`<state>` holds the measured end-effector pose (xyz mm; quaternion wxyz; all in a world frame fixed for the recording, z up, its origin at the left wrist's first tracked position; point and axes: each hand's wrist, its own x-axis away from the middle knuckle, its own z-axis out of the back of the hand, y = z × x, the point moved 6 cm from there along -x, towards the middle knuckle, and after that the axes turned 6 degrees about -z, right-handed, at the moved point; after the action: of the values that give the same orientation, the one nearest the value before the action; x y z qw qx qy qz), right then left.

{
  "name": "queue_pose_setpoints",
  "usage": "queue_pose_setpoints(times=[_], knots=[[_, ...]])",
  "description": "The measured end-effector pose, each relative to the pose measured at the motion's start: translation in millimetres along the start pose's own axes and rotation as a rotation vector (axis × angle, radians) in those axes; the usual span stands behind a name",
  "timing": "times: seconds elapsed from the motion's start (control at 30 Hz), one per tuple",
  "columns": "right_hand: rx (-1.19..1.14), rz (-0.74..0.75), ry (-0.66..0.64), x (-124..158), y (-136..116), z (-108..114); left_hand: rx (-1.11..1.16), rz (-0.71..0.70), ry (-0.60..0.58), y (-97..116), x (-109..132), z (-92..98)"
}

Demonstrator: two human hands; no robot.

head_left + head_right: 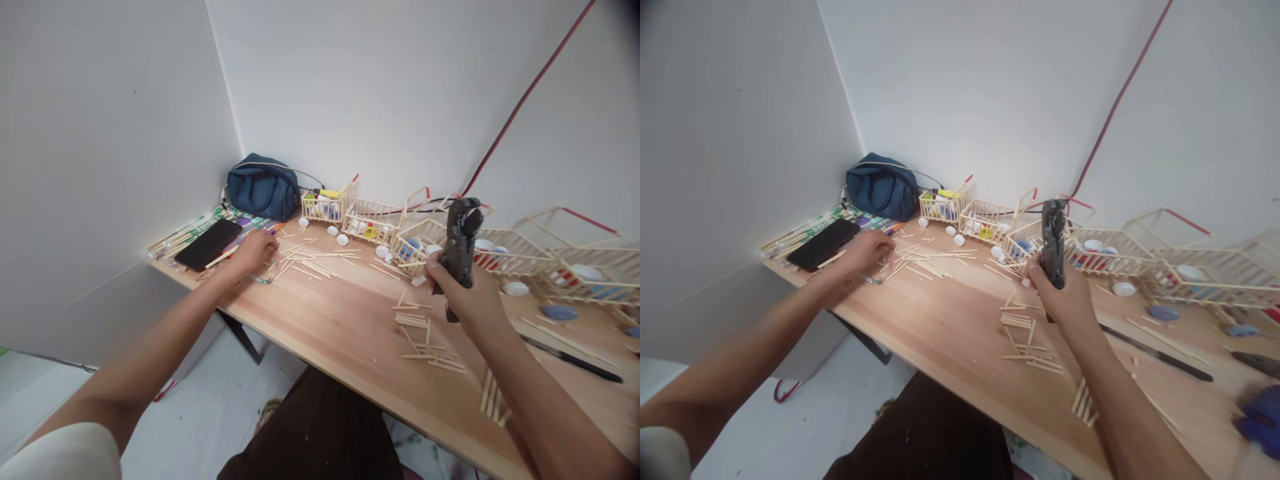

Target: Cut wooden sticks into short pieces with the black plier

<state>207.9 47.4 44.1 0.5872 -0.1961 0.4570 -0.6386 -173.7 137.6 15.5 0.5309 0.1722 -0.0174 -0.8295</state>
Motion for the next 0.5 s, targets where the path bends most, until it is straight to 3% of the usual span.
queue_pose_setpoints(times=[0.2, 0.37, 0.5], knots=[[0.003, -0.014, 0.012, -1, 5, 0, -0.030, 0.054, 0.054, 3, -4, 8.2], [0.008, -0.029, 0.000, 0, 5, -1, -0.098, 0.139, 0.000, 2, -15, -1.4], [0.008, -0.034, -0.008, -1, 5, -1, -0.106, 0.126, -0.011, 1, -17, -4.3]])
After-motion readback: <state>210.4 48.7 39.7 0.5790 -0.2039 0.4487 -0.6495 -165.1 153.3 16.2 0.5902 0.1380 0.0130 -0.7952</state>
